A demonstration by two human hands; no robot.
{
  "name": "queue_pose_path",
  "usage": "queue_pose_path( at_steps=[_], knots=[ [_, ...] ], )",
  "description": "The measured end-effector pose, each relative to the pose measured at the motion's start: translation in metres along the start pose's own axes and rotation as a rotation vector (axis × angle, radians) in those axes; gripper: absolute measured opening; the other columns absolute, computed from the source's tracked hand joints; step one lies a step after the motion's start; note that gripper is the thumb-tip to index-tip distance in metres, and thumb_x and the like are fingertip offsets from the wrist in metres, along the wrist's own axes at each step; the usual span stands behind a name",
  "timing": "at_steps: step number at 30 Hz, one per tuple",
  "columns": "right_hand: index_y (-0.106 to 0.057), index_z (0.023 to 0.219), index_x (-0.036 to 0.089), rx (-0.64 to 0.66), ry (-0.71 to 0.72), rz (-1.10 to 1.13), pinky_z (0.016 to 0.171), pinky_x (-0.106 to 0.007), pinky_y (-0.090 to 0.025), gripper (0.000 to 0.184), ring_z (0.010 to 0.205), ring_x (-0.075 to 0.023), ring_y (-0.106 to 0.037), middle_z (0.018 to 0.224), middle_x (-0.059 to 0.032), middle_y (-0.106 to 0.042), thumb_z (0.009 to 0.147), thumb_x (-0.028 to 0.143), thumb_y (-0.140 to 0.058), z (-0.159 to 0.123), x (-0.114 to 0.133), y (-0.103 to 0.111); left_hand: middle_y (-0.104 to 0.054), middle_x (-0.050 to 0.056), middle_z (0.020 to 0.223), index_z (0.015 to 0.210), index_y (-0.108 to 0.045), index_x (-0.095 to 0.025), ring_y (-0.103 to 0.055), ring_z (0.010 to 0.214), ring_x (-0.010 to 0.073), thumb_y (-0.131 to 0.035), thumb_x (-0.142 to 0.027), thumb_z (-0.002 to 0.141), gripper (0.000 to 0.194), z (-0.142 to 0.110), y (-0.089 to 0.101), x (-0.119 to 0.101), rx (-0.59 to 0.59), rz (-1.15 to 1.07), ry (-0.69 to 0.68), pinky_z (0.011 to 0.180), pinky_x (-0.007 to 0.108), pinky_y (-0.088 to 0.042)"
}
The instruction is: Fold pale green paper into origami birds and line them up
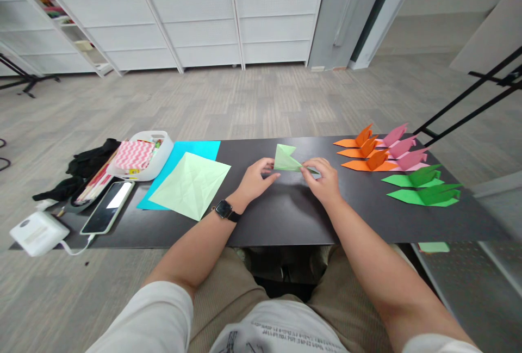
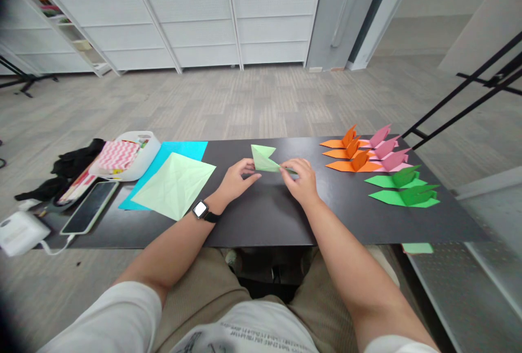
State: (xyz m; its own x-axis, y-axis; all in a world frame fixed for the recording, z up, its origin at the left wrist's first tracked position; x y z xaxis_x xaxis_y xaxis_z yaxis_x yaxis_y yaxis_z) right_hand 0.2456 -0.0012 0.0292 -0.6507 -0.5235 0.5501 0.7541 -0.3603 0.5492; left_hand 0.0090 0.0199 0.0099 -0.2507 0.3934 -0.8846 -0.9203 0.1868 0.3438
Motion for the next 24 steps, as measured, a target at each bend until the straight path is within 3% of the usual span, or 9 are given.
queue_pose_path(
  at_steps=[2,5,14,24],
  knots=[
    [-0.071,0.092,0.027,0.017,0.023,0.021,0.093,-0.044,-0.054,0.015,0.091,-0.0254,-0.072,0.093,-0.0057,-0.077,0.099,0.036,-0.061,0.0,0.002,-0.001,-0.076,0.006,0.103,0.104,-0.07,-0.02,-0.073,0.096,0.0197,-0.072,-0.034,0.094,0.018,0.0,-0.001,0.003,0.012,0.005,0.026,0.093,0.036,-0.06],
    [-0.071,0.099,0.027,-0.019,0.05,0.031,0.095,-0.045,-0.054,0.012,0.094,-0.0254,-0.072,0.098,-0.0064,-0.077,0.099,0.035,-0.062,-0.001,0.004,-0.001,-0.076,0.003,0.092,0.093,-0.07,-0.02,-0.073,0.087,0.019,-0.07,-0.038,0.094,0.018,0.0,0.0,0.007,-0.008,0.028,0.05,0.087,0.034,-0.06],
    [-0.073,0.097,0.029,-0.04,0.06,0.001,0.097,-0.047,-0.054,0.011,0.103,-0.0271,-0.068,0.102,-0.0088,-0.072,0.098,0.033,-0.063,-0.004,0.008,0.002,-0.079,0.004,0.096,0.1,-0.075,-0.021,-0.074,0.087,0.0199,-0.07,-0.035,0.095,0.016,0.0,0.005,0.001,-0.079,0.134,-0.013,0.086,0.034,-0.059],
    [-0.075,0.097,0.028,0.028,0.068,0.052,0.102,-0.049,-0.054,0.01,0.112,-0.0285,-0.064,0.114,-0.0107,-0.065,0.095,0.032,-0.067,-0.004,0.01,-0.001,-0.078,0.003,0.101,0.098,-0.076,-0.023,-0.072,0.094,0.0189,-0.062,-0.022,0.096,0.014,-0.001,0.008,-0.014,-0.098,0.278,-0.131,0.091,0.033,-0.058]
  ],
)
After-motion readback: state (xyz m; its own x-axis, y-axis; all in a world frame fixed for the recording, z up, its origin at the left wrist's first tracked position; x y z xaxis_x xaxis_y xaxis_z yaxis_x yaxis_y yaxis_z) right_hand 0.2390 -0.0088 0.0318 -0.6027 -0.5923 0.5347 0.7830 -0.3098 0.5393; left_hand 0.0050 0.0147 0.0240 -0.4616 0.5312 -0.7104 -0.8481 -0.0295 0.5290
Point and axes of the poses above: each hand's wrist, its own z-axis towards the middle knuckle, its own y-axis out of the back of the hand, x = y × z, the point moved 3 cm from there along z, towards the middle knuckle
